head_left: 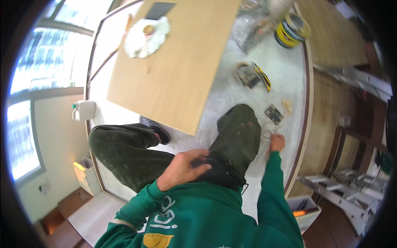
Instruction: The person sits on the floor and applies a white finish to a light-colored wooden board using a cloth and a small stick. They repeatedly wipe the surface, dip the stick into a container, and spread the finish across the board.
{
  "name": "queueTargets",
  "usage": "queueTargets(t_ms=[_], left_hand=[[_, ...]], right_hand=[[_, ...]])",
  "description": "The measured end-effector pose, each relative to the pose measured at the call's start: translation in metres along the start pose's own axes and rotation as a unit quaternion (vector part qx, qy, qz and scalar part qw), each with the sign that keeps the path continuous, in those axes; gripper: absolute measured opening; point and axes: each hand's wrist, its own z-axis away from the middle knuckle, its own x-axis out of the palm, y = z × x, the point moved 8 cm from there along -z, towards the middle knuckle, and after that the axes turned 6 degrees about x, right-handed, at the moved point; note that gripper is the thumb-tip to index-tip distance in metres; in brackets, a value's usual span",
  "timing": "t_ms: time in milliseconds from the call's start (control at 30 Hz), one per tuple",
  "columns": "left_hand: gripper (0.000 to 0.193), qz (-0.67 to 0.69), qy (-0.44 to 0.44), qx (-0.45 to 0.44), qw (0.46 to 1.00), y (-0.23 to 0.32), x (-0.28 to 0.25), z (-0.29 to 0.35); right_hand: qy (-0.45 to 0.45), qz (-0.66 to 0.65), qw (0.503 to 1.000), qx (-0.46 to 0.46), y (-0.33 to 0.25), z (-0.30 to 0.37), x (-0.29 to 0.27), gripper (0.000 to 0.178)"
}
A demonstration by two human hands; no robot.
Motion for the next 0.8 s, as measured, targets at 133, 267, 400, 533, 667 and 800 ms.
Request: queueTargets(t_ms=[133, 267, 400, 533, 667, 800], left_hand=[[0.049, 0.086, -0.037, 0.012, 0.996, 0.020, 0.016, -0.010], [0.042, 0.079, 0.045, 0.117, 0.989, 0.059, 0.009, -0.010], [0.028, 0.250, 0.006, 0.069, 0.966, 0.048, -0.025, 0.017], [0.019, 0.468, 0.002, 0.073, 0.881, 0.037, -0.066, 0.069], [0.033, 0.549, 0.013, 0.178, 0.817, 0.037, -0.106, 0.126], [0.045, 0.701, 0.123, 0.265, 0.651, 0.018, -0.156, 0.178]], right_hand=[[-0.103, -0.165, 0.981, -0.022, -0.096, 0.039, -0.104, 0.023], [-0.251, -0.176, 0.943, -0.127, -0.220, 0.152, -0.159, 0.015], [-0.332, -0.228, 0.885, -0.235, -0.312, 0.254, -0.167, 0.014], [-0.394, -0.224, 0.842, -0.292, -0.361, 0.322, -0.144, 0.015], [-0.478, -0.139, 0.796, -0.343, -0.396, 0.389, -0.110, 0.032], [-0.723, -0.261, 0.603, -0.211, -0.420, 0.471, -0.111, 0.058]])
